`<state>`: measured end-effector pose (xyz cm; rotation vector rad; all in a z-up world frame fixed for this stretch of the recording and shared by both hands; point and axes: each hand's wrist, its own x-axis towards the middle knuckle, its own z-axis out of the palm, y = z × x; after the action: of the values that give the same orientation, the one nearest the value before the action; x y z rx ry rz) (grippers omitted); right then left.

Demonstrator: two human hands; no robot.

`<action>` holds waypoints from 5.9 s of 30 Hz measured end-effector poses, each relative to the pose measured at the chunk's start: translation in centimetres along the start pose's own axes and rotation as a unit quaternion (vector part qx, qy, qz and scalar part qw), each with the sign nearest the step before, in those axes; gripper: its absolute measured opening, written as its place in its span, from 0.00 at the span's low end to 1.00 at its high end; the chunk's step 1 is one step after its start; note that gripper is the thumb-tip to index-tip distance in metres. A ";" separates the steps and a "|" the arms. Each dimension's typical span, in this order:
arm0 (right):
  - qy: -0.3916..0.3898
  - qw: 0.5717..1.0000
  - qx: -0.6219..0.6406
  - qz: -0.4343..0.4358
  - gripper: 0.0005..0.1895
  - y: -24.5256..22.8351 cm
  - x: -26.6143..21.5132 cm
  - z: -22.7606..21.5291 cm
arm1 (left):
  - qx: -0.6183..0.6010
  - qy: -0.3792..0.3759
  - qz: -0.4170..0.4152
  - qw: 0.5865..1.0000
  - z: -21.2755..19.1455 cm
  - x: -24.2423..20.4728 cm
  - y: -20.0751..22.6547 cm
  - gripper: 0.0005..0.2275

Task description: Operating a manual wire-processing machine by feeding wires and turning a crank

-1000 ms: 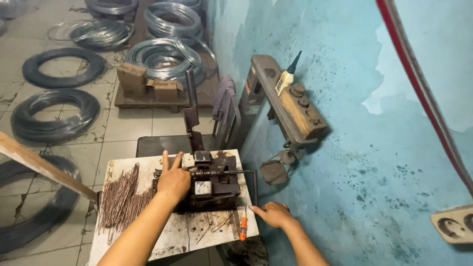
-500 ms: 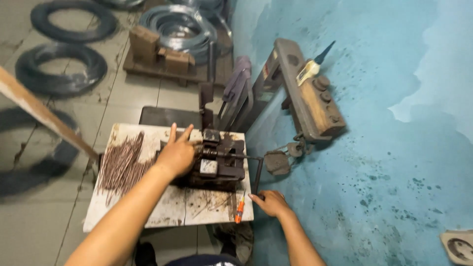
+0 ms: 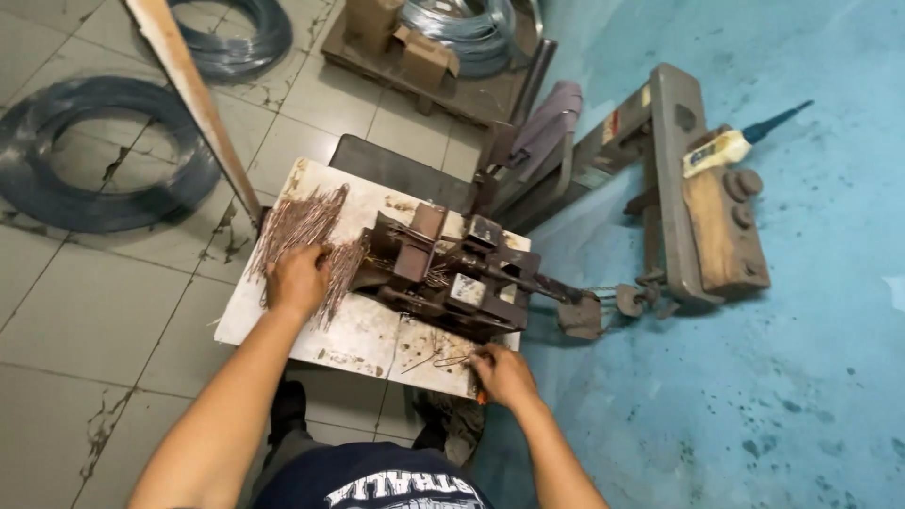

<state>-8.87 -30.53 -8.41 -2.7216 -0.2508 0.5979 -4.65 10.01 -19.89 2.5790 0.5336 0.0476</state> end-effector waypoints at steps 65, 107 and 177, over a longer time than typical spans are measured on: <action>0.151 0.943 0.296 -0.018 0.08 -8.4 0.2 -13.3 | -0.477 -0.005 0.078 0.875 -13.3 -6.1 17.1 0.07; 0.304 0.927 0.200 0.093 0.20 6.1 1.2 -8.1 | 0.074 -0.003 0.330 0.941 -3.7 -1.6 17.4 0.13; -0.173 0.979 0.061 0.083 0.21 -2.6 -10.1 -15.5 | -0.398 -0.090 0.406 0.818 -17.0 -3.8 31.3 0.19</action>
<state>-11.47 -35.03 9.52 -2.5225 -0.0658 1.0988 0.92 -8.39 10.33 1.7573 -0.5907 0.2529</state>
